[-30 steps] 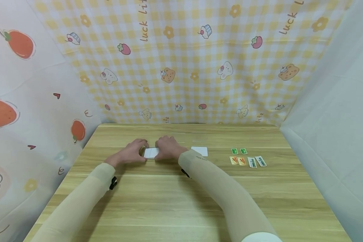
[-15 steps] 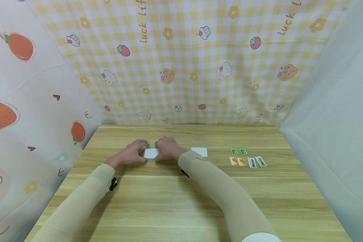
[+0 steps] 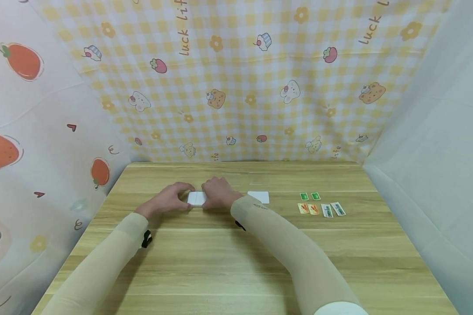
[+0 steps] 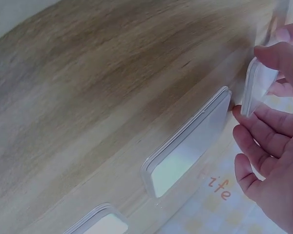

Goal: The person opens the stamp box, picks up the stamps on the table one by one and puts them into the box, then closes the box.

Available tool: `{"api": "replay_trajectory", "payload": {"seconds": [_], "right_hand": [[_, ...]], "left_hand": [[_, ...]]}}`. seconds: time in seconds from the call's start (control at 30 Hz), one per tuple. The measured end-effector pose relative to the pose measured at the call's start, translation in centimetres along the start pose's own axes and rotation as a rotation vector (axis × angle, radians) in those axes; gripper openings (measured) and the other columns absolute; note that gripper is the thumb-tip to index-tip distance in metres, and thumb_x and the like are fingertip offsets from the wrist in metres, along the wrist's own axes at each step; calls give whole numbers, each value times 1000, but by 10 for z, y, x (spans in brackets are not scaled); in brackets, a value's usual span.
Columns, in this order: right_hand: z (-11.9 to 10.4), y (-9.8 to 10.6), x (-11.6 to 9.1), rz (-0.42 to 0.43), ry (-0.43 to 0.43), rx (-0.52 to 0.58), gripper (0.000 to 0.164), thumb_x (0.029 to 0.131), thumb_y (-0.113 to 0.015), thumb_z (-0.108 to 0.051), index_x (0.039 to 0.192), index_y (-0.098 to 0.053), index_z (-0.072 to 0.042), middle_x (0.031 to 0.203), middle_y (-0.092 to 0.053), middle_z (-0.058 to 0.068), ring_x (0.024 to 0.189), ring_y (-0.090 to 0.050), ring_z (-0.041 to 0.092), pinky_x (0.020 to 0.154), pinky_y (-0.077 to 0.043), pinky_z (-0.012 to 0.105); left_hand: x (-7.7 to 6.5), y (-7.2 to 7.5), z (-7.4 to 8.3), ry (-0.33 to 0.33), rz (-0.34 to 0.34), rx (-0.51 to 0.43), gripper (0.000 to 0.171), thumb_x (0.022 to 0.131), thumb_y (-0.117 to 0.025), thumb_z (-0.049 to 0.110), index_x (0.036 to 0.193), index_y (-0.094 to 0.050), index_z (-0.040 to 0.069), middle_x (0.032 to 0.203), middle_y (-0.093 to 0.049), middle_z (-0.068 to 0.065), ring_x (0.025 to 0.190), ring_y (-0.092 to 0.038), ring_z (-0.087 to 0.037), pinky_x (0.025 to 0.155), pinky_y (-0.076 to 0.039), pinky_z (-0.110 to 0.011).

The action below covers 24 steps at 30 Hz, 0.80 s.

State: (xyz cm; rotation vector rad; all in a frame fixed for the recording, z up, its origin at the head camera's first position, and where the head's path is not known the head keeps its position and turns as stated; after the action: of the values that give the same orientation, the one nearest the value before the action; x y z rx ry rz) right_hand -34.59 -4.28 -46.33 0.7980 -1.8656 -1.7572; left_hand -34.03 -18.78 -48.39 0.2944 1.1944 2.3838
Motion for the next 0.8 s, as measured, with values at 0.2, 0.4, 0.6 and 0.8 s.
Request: {"api": "replay_trajectory", "payload": {"seconds": [0.2,0.4,0.6,0.8], "right_hand": [[-3,0,1,0,-13,67,47,78,-83,-40,111,-70,-9,98,-57,-1,85,-53,15,71,-46,26],[-2,-3,3,-6,-41,128,47,77,-86,-36,110,-69,-8,97,-56,1,83,-54,15,70,-47,24],[-1,-4,6,-15,-15,131,42,76,-86,-36,104,-70,-8,91,-60,-2,81,-54,14,68,-46,23],[-1,-3,7,-7,7,120,37,76,-85,-33,99,-71,-8,88,-61,-2,78,-55,13,66,-46,23]], "left_hand": [[0,-1,2,-18,16,54,49,76,-87,22,121,-68,13,129,-64,-2,125,-50,-29,105,-36,-59],[0,-3,2,-7,20,109,50,77,-85,23,122,-66,14,133,-60,-5,127,-49,-28,103,-37,-60],[0,-3,3,-25,27,124,50,77,-84,22,123,-66,14,132,-60,-6,126,-49,-28,103,-38,-58],[-1,-2,5,-43,33,120,51,76,-85,19,124,-66,11,128,-62,-5,120,-52,-25,100,-42,-49]]}}
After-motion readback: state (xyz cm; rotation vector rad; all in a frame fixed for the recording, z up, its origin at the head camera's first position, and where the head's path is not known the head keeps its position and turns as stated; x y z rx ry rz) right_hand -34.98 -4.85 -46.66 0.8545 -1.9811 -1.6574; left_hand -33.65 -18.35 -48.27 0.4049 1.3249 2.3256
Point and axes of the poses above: each hand's wrist, its own x-axis towards the middle knuckle, its own y-axis out of the back of the hand, z = x × y, the point moved 7 cm from there along x, towards the middle knuckle
